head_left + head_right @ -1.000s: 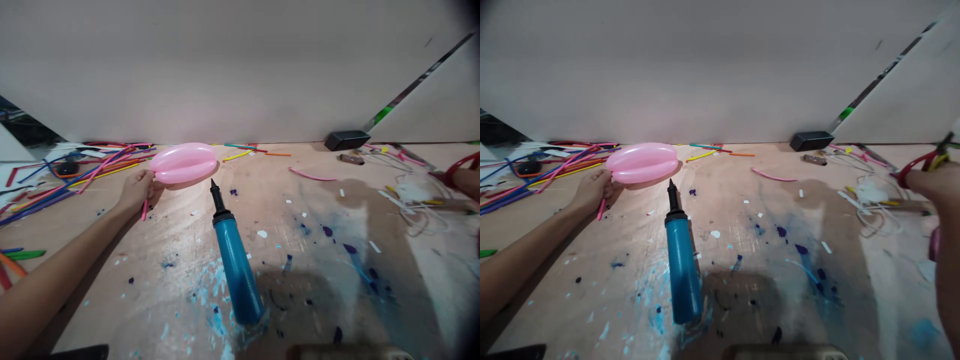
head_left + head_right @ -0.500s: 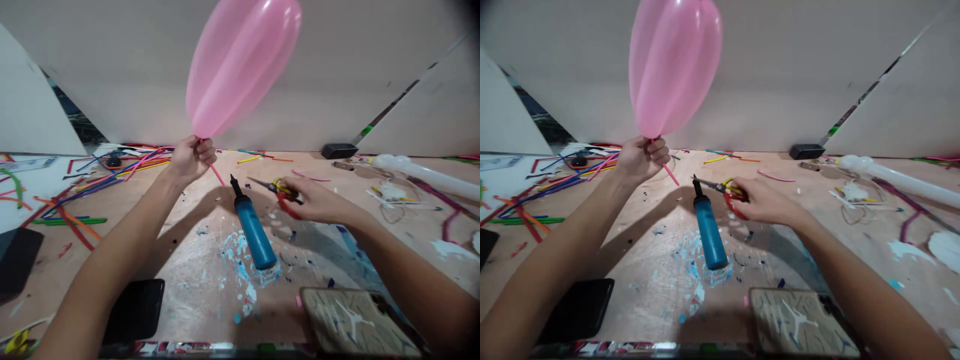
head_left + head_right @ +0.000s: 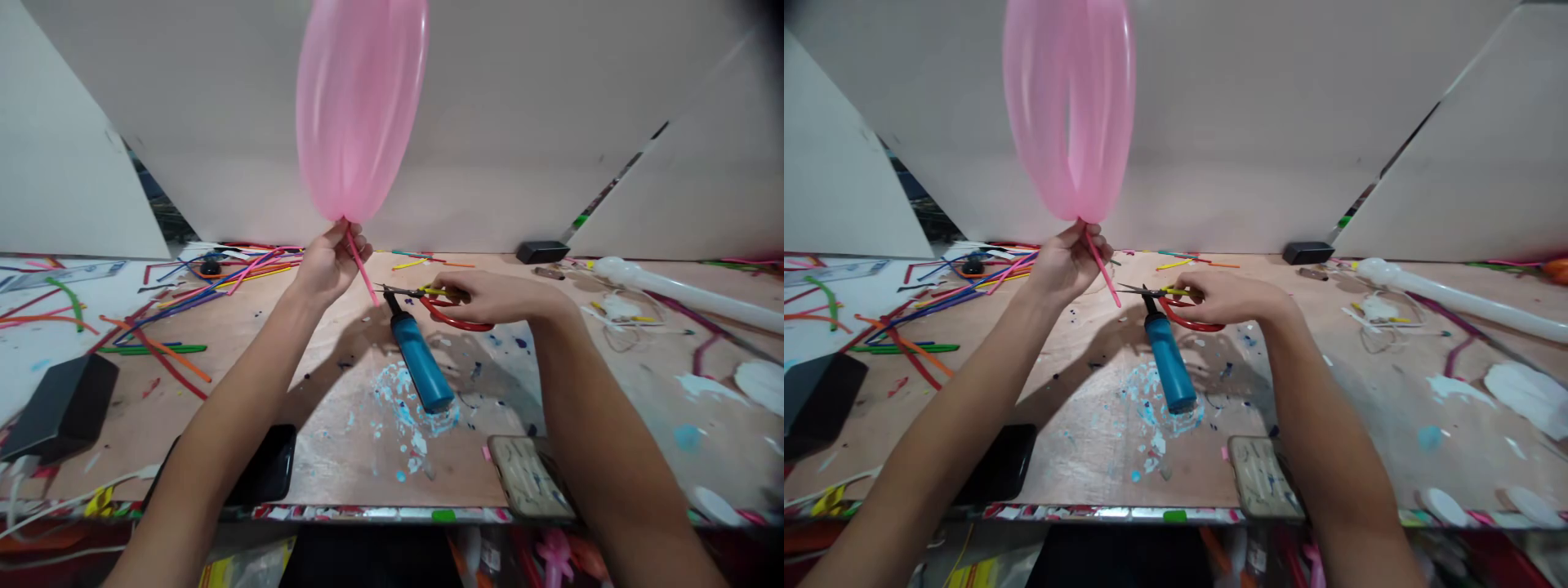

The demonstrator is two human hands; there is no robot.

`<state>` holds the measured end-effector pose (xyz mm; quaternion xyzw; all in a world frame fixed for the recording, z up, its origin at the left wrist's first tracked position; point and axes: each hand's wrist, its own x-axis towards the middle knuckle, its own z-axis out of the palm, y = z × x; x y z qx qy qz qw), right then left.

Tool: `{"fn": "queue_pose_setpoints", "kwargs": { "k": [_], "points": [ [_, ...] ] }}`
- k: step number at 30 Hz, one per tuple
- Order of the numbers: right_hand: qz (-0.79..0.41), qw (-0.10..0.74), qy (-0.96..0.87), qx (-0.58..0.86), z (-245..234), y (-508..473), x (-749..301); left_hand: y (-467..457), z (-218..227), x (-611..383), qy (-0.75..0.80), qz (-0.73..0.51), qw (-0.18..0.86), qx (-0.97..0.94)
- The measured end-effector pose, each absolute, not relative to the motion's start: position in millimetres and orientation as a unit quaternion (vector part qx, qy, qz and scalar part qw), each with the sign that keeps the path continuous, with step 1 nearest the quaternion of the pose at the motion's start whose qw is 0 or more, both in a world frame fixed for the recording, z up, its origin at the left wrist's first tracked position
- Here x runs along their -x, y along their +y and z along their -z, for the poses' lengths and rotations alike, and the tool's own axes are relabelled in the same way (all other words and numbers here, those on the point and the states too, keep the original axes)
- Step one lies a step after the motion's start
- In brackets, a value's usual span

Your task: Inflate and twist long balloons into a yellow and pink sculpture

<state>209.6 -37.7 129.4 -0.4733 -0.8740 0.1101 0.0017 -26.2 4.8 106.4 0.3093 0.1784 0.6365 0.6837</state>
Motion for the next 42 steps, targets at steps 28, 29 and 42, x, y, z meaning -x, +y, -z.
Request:
{"fn": "queue_pose_setpoints", "kwargs": {
  "k": [28,29,42],
  "points": [
    [-0.188,0.002,-0.879,0.437,-111,-18,-227,3,-93,25,0.255,-0.588,0.687,-0.344],
    [-0.192,-0.001,-0.88,0.435,-112,-20,-224,3,-93,25,0.255,-0.585,0.686,-0.35],
    [-0.208,-0.044,-0.879,0.426,-107,-19,-208,-4,-92,18,0.255,-0.565,0.696,-0.363]
  ]
}}
